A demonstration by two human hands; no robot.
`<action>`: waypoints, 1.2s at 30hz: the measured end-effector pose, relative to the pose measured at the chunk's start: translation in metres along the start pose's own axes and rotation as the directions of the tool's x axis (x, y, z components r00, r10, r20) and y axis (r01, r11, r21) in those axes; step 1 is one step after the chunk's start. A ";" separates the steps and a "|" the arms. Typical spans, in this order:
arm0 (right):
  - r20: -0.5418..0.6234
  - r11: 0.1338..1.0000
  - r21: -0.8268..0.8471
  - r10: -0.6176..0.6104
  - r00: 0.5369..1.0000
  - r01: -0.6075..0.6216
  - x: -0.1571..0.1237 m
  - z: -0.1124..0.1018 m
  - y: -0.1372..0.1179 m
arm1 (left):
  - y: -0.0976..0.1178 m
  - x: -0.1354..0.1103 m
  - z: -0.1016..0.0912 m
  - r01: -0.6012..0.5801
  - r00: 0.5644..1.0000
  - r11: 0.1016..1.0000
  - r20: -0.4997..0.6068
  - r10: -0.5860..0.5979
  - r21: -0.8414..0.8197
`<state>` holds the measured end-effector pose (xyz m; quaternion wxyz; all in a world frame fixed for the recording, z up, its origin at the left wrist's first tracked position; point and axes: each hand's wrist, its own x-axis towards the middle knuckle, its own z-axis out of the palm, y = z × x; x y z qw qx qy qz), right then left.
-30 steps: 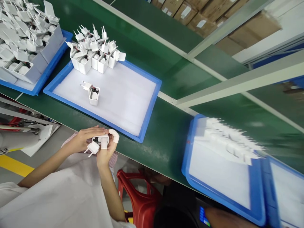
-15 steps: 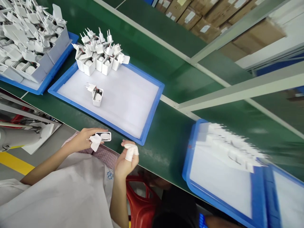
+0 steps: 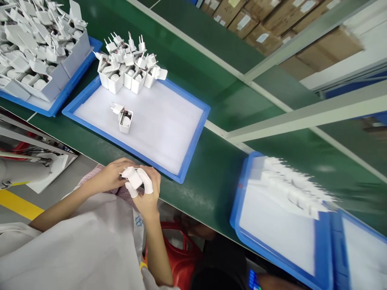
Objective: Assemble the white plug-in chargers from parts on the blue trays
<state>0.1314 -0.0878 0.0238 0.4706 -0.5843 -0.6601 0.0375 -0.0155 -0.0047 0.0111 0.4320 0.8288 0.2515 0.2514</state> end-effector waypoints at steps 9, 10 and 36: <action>0.347 0.954 0.195 0.149 0.926 -0.227 0.017 -0.025 0.010 | -0.009 0.010 -0.025 0.076 0.966 0.985 0.256 -0.035 -0.153; 0.352 0.967 0.178 0.108 0.930 -0.180 0.017 -0.026 0.011 | -0.010 0.010 -0.024 0.084 0.964 0.983 0.261 -0.039 -0.164; 0.508 0.898 0.137 0.298 0.808 -0.417 0.022 -0.032 -0.002 | 0.005 0.008 -0.043 0.348 0.928 0.882 0.247 -0.278 -0.317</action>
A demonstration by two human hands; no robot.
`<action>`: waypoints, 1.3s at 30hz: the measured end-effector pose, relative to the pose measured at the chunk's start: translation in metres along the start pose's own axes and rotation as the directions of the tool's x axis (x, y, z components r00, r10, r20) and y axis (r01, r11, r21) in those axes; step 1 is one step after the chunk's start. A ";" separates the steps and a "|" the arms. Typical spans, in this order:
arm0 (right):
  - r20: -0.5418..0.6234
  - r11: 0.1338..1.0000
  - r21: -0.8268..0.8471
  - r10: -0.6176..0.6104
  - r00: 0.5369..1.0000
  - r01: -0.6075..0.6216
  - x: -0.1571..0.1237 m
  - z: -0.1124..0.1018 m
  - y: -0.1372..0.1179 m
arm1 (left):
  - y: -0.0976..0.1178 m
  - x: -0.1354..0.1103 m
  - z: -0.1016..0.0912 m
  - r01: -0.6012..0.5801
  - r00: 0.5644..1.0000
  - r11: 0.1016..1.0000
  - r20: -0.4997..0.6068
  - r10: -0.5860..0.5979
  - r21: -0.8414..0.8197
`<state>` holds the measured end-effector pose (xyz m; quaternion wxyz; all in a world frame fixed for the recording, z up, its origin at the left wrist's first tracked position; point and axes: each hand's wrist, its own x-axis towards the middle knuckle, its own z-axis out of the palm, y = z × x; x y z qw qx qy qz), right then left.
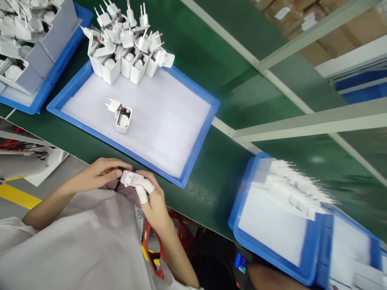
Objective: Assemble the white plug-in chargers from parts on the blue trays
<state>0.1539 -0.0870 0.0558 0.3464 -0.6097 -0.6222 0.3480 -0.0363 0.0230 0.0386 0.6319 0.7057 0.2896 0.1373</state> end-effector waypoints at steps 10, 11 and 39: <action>0.074 0.615 0.692 0.462 0.884 -0.379 -0.003 0.024 0.010 | 0.019 -0.009 0.030 0.283 0.947 0.905 -0.060 -0.317 -0.318; 0.072 0.626 0.681 0.460 0.885 -0.381 -0.002 0.022 0.009 | 0.018 -0.009 0.029 0.294 0.943 0.890 -0.046 -0.329 -0.348; -0.021 0.893 -0.339 -0.321 0.947 0.295 0.001 0.006 0.006 | 0.005 -0.020 0.034 0.155 0.950 0.872 -0.174 -0.261 -0.464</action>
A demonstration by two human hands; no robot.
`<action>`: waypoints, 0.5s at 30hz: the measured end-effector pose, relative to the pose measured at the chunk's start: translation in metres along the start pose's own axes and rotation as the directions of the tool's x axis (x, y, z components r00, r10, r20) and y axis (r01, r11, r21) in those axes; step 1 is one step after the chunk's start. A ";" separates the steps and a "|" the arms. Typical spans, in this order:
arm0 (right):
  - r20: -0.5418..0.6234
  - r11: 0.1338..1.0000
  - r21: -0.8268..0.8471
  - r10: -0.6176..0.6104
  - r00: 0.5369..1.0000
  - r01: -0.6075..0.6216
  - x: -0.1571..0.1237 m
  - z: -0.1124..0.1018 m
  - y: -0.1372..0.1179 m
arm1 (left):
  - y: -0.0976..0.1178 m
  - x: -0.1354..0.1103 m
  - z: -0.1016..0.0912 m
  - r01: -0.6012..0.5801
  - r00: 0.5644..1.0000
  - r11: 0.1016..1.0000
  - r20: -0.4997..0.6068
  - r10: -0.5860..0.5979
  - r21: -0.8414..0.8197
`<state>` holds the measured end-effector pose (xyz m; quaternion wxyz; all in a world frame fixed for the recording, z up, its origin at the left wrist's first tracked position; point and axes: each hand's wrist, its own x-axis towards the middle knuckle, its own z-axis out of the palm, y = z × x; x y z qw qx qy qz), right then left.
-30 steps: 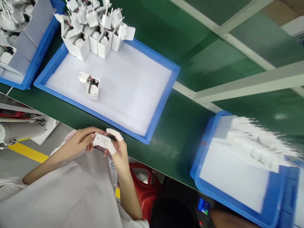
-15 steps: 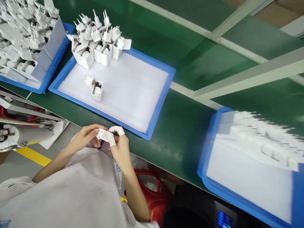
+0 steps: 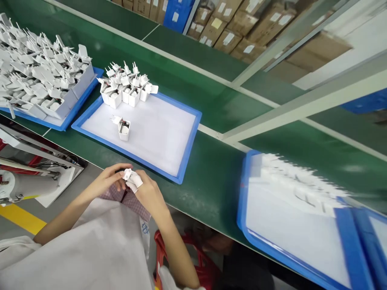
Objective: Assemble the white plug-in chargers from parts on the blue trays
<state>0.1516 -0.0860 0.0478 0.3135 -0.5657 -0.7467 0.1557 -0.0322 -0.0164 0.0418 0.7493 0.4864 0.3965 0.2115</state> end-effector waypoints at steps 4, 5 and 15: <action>-0.305 1.000 0.011 -0.014 0.952 0.018 -0.007 -0.003 -0.001 | 0.010 -0.012 -0.010 -0.196 0.955 0.965 -0.190 0.228 0.173; -0.366 0.999 0.037 0.006 0.931 0.008 -0.009 0.000 -0.001 | 0.012 -0.012 -0.012 -0.210 0.945 0.956 -0.210 0.252 0.205; -0.484 0.996 0.088 0.055 0.873 -0.014 -0.025 0.016 -0.001 | 0.018 0.014 -0.001 -0.210 0.944 0.930 -0.187 0.273 0.301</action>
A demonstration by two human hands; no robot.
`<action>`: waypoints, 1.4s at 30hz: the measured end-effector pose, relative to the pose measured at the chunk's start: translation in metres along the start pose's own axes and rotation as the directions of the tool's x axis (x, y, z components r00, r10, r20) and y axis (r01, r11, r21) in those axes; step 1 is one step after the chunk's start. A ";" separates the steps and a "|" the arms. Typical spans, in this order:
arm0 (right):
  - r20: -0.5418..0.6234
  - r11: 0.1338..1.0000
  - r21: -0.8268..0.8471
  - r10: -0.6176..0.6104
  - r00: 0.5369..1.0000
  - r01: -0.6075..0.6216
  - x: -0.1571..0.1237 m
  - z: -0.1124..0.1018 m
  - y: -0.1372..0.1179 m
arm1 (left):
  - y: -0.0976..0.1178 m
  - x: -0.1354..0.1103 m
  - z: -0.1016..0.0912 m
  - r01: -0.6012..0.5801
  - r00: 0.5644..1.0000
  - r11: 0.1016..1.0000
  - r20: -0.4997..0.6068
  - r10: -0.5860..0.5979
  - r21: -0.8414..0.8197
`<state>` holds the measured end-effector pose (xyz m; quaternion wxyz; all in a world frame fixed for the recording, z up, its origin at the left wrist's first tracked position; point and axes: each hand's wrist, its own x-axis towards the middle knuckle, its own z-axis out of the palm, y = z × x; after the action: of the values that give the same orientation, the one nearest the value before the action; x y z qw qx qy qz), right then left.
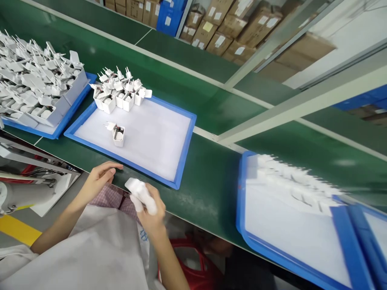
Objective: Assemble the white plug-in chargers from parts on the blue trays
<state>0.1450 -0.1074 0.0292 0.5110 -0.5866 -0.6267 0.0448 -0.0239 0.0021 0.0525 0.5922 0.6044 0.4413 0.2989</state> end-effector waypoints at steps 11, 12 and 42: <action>0.164 0.991 0.085 0.087 0.983 -0.102 -0.011 0.023 0.012 | -0.009 0.009 0.024 0.178 0.961 0.983 0.224 -0.163 -0.050; 0.173 0.992 0.065 0.097 0.980 -0.110 -0.009 0.021 0.010 | -0.010 0.008 0.024 0.185 0.962 0.980 0.216 -0.166 -0.073; 0.467 0.028 0.720 0.719 0.514 -0.694 -0.005 0.018 -0.048 | 0.025 -0.019 0.037 -0.491 0.839 0.871 0.262 0.477 -0.014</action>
<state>0.0984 -0.1159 0.0488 0.6417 -0.4780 -0.1316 0.5852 0.0052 -0.0296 0.0759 0.5330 0.7454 0.2016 0.3460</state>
